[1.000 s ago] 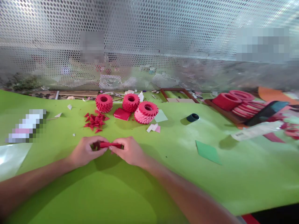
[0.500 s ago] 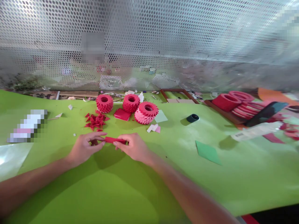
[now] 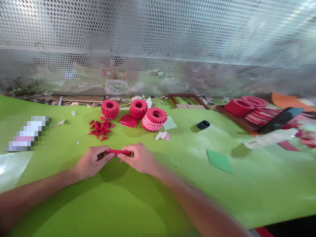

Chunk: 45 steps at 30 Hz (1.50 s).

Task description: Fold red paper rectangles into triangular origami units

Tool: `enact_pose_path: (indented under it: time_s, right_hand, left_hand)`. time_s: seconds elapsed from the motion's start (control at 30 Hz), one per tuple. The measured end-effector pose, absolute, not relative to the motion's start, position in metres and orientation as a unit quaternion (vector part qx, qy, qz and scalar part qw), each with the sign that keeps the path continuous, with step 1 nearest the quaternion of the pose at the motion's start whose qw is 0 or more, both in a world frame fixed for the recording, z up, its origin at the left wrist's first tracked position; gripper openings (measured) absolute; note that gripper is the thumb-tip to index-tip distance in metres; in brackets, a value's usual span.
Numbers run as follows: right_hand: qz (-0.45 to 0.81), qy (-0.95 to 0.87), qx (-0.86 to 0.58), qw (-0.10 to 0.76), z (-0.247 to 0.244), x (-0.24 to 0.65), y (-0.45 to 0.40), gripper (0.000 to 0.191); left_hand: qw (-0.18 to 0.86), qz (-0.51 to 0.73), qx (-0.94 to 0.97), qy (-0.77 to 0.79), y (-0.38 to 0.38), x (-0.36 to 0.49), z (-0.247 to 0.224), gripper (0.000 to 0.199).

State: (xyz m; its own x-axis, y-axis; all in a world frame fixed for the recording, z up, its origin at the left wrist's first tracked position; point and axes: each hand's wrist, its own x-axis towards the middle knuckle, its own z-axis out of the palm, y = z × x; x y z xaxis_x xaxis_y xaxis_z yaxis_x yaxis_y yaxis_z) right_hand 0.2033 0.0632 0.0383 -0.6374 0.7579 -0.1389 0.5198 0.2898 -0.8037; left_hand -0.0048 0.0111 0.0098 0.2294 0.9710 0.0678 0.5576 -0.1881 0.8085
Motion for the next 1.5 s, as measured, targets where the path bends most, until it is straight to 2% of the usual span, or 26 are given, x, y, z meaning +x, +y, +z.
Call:
enact_pose_path:
  time_s: [0.37,0.77,0.93,1.07,1.2,1.27,1.33,1.5]
  right_hand:
    - [0.418,-0.793,-0.415,0.152,0.033,0.195,0.059,0.036]
    - [0.409,-0.782,-0.439,0.168,0.044,0.207,0.068,0.025]
    - [0.409,-0.783,-0.422,0.206,0.046,0.22,0.08,0.018]
    - [0.419,-0.768,-0.412,0.255,0.042,0.229,0.089,0.021]
    - [0.461,-0.764,-0.391,0.224,0.039,0.221,0.079,0.037]
    - [0.47,-0.77,-0.379,0.205,0.039,0.214,0.07,0.031]
    - [0.446,-0.773,-0.388,0.228,0.041,0.208,0.062,0.027]
    - [0.379,-0.8,-0.368,0.285,0.043,0.205,0.056,0.017]
  left_hand:
    - [0.313,0.311,0.708,0.551,0.008,-0.004,0.012,0.032]
    - [0.36,0.343,0.658,0.566,0.013,-0.007,0.01,0.037]
    - [0.355,0.373,0.642,0.569,0.014,-0.011,0.012,0.041]
    - [0.354,0.395,0.623,0.575,0.015,-0.015,0.011,0.044]
    - [0.368,0.387,0.637,0.557,0.015,-0.013,0.009,0.042]
    - [0.369,0.377,0.654,0.542,0.015,-0.012,0.01,0.039]
    - [0.365,0.361,0.672,0.534,0.014,-0.011,0.011,0.038]
    - [0.408,0.347,0.646,0.543,0.013,-0.013,0.012,0.06]
